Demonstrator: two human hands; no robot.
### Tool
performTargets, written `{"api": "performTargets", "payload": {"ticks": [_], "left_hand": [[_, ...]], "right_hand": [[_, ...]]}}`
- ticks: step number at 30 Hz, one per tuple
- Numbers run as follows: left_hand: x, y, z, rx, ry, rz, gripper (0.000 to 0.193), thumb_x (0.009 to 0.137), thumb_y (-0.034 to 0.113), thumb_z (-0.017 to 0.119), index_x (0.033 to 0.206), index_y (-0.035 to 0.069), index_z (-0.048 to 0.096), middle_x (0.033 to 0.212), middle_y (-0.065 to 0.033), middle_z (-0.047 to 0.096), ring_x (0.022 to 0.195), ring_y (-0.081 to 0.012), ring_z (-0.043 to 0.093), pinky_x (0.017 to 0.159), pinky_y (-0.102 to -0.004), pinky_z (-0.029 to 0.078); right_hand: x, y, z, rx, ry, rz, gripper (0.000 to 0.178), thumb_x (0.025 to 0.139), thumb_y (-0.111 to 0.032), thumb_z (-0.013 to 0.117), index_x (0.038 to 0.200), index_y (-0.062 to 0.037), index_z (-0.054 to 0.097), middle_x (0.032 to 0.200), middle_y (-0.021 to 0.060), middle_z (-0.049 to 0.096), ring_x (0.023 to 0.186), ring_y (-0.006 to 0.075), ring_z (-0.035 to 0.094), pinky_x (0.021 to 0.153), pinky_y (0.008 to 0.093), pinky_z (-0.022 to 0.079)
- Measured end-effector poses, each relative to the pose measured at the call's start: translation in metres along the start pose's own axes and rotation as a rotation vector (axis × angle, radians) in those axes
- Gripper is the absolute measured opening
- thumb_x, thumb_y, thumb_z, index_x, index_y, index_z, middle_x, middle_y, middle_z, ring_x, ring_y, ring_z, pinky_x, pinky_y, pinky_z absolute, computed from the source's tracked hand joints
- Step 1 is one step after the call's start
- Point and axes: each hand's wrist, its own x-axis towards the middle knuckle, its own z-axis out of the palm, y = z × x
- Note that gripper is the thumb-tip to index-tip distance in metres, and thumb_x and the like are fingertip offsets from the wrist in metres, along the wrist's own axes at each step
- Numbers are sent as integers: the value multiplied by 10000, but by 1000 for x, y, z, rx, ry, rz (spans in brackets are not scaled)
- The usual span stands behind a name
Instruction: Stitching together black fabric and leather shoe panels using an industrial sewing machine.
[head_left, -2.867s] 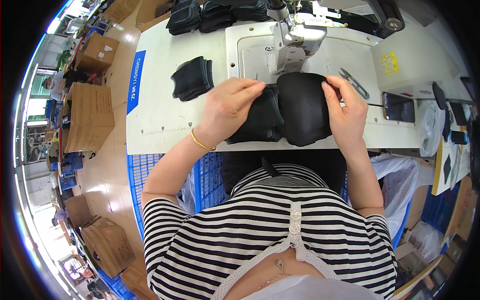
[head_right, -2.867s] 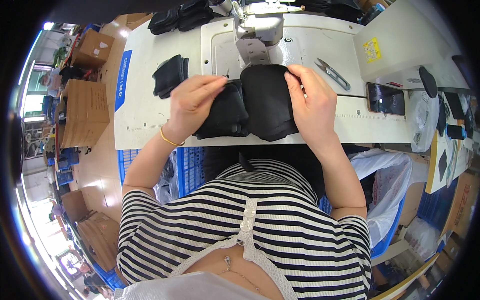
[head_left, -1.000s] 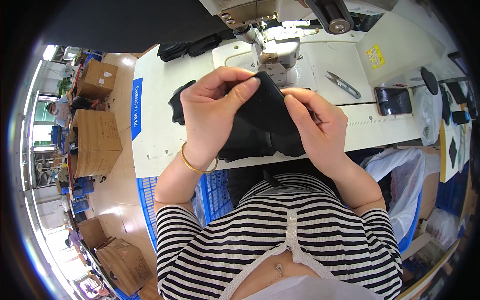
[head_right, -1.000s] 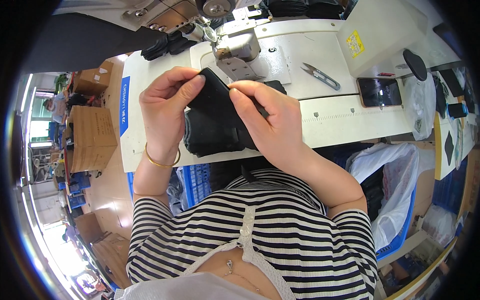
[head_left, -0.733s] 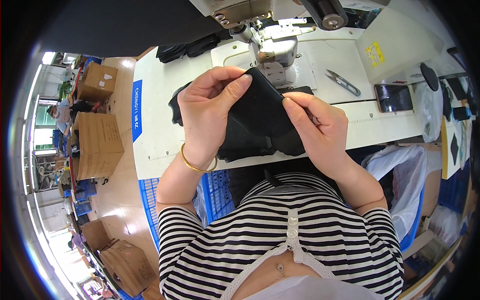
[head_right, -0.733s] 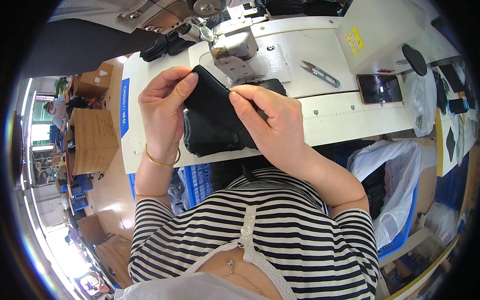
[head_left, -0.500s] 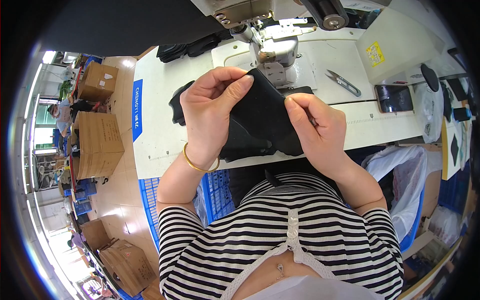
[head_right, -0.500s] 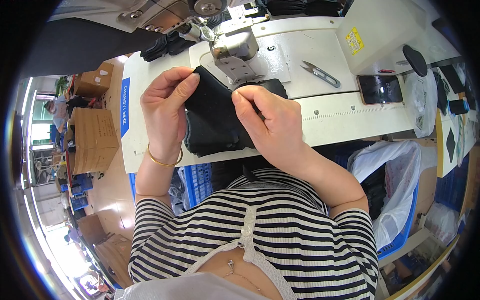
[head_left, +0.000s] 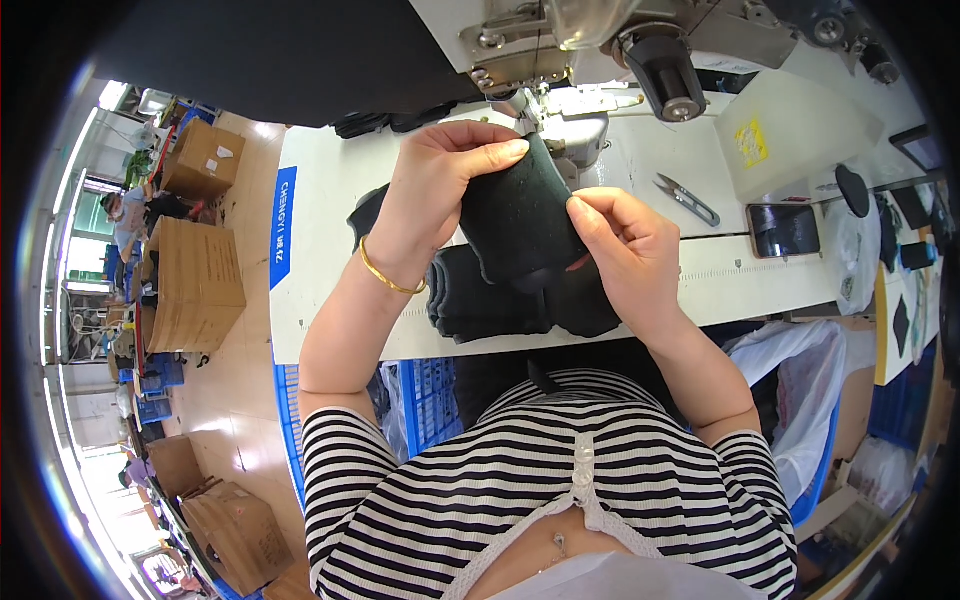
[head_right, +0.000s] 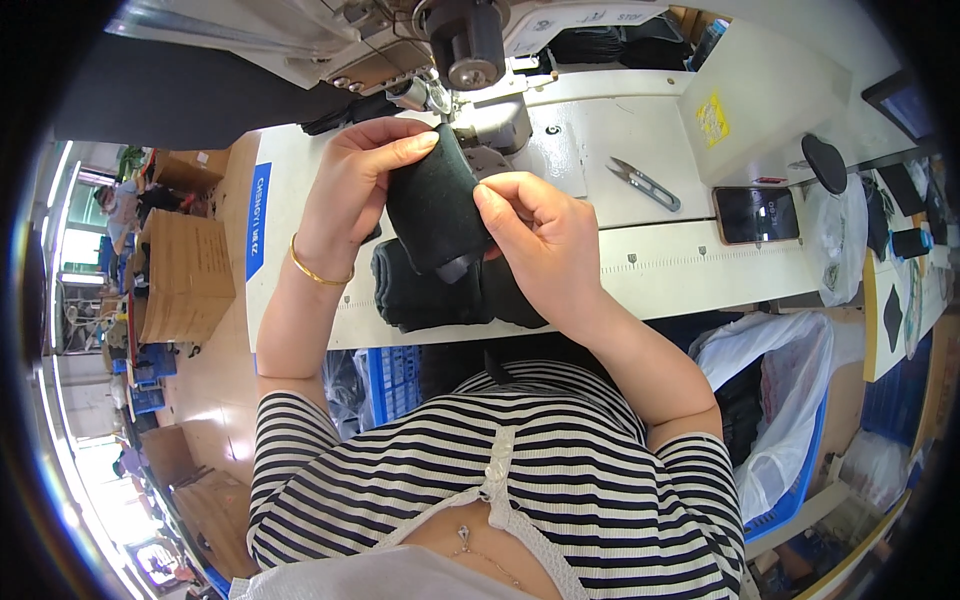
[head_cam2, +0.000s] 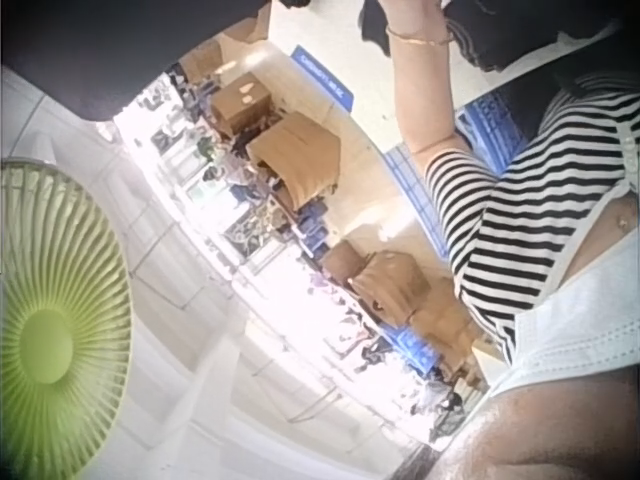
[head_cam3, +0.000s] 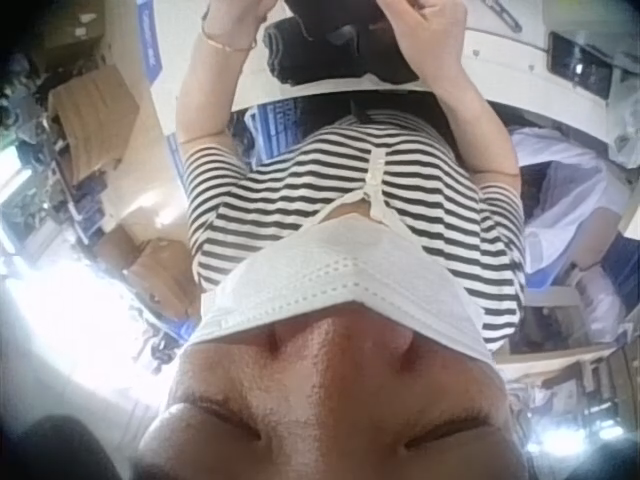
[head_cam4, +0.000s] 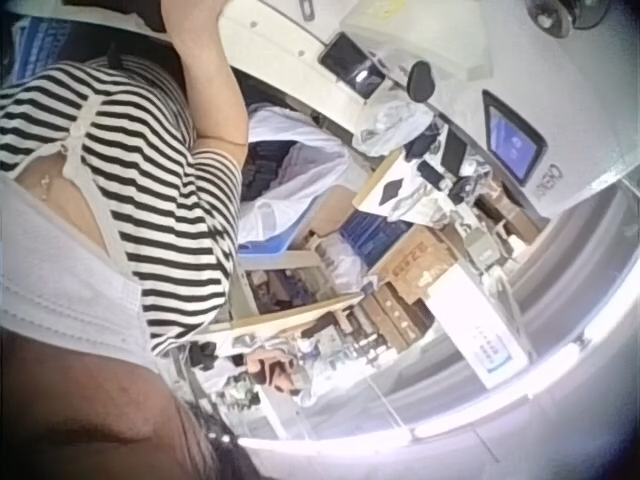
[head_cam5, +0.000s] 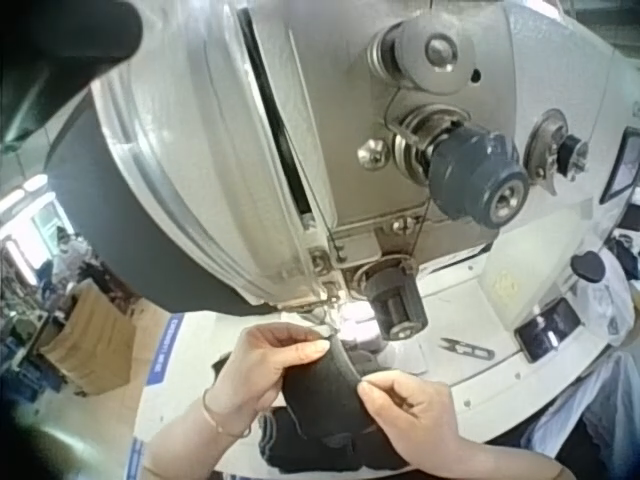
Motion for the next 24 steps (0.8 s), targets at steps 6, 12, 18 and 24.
{"api": "performTargets", "payload": {"ticks": [6,12,18,24], "left_hand": [[18,9,3,38,15,-8,116,791,-23,741,903,-38,712,863,-104,711,768,-146,658,738,-253,527],[27,19,1,99,-11,-41,147,775,-64,741,881,-27,645,875,-123,700,831,-177,676,816,-283,526],[30,17,-2,96,-5,-51,152,772,-55,746,880,-20,645,885,-117,696,846,-176,670,833,-278,514],[33,14,-8,117,-41,-52,164,788,-47,732,927,-17,651,897,-104,696,861,-164,663,838,-272,504]], "right_hand": [[10,2,0,33,40,-4,202,959,-161,601,980,26,676,722,9,645,641,33,573,563,218,525],[13,6,2,74,45,-11,198,959,-156,606,985,27,677,715,4,645,642,29,571,562,219,527],[12,6,3,98,55,-27,193,958,-147,606,979,31,678,710,8,646,630,32,574,556,217,525],[11,6,5,88,48,2,197,959,-149,603,992,30,676,725,15,657,646,38,589,567,221,532]]}}
